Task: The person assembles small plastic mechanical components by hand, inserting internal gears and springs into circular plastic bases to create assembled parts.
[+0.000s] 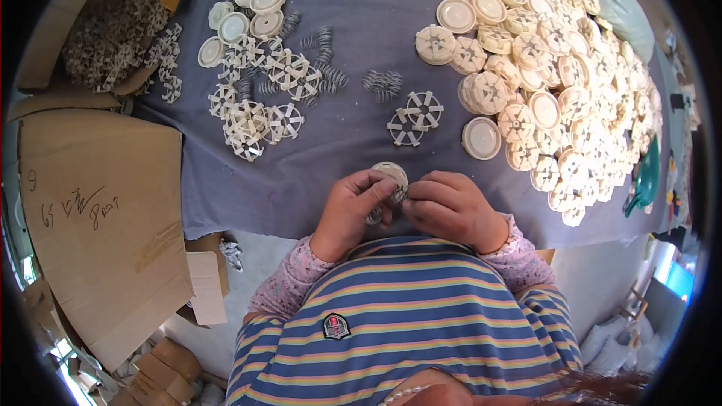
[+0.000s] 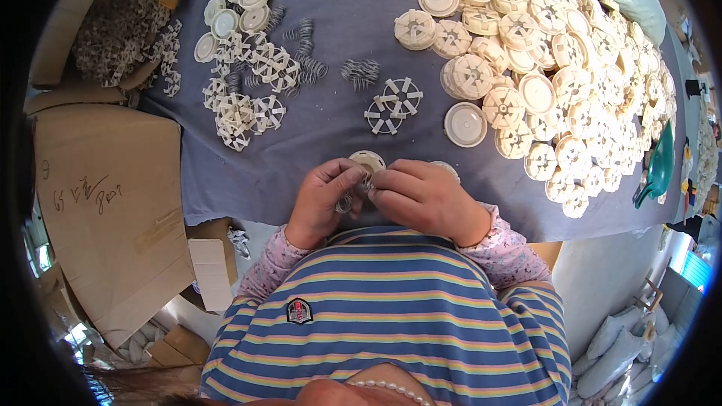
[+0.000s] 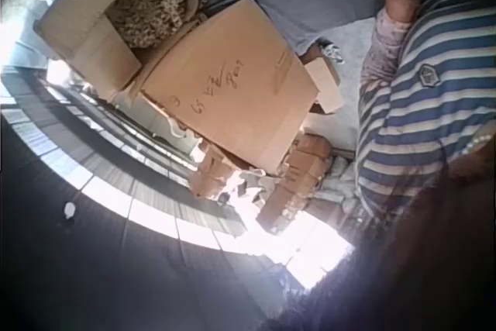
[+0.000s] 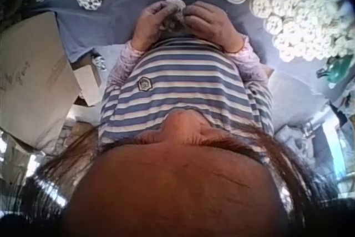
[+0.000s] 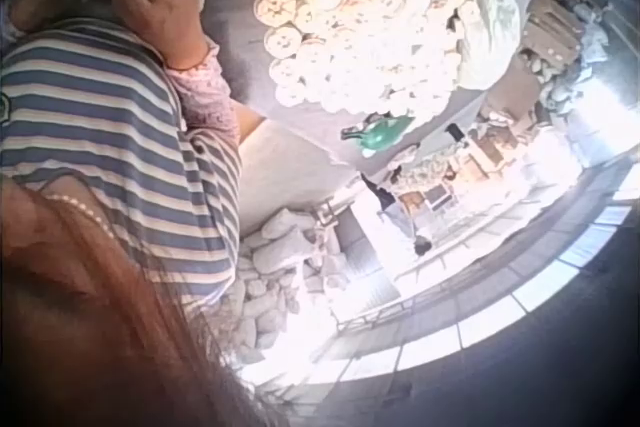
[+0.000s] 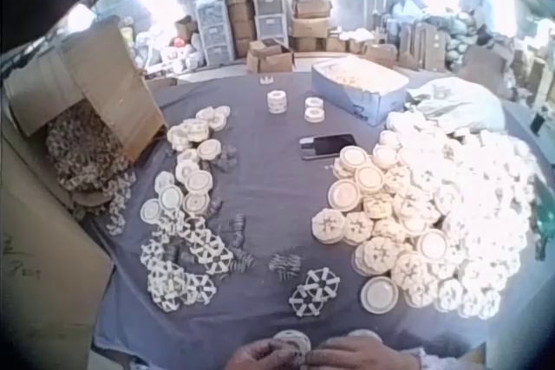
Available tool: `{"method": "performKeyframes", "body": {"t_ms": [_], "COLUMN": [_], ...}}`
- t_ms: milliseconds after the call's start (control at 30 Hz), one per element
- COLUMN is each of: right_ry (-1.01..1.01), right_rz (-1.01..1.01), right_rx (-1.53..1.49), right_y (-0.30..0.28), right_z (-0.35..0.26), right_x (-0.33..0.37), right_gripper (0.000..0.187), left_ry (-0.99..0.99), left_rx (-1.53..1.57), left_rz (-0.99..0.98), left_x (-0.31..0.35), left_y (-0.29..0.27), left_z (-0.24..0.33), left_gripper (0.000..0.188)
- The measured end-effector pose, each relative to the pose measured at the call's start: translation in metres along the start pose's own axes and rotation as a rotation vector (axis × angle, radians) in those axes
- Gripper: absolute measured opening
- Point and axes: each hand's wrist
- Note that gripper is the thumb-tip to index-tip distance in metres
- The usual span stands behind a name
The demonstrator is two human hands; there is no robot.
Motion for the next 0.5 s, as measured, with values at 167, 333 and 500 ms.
{"method": "performKeyframes", "body": {"t_ms": [167,333,500], "right_ry": [0.219,0.944,-0.069], "right_rz": [0.298,0.352,0.071], "right_rx": [-0.376,-1.249,0.105], "right_y": [0.018,0.013,0.001], "right_z": [-0.009,-0.016,0.000], "right_x": [-0.002,0.000,-0.002], "right_gripper": [0.027,0.023,0.018], "left_ry": [0.109,0.368,-0.074], "left_rx": [-0.122,-0.302,0.070], "left_rz": [-0.046,0.035,-0.017], "left_x": [0.006,0.011,0.008], "left_y": [0.001,0.010,-0.002], "left_z": [0.010,0.008,0.020], "left_gripper": [0.020,0.020,0.018]}}
Point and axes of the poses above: each hand's wrist, its own x-axis away from the middle knuckle, its own y-axis out of the palm, z = x × y, and after that the axes turned 7 degrees about -x, right-handed
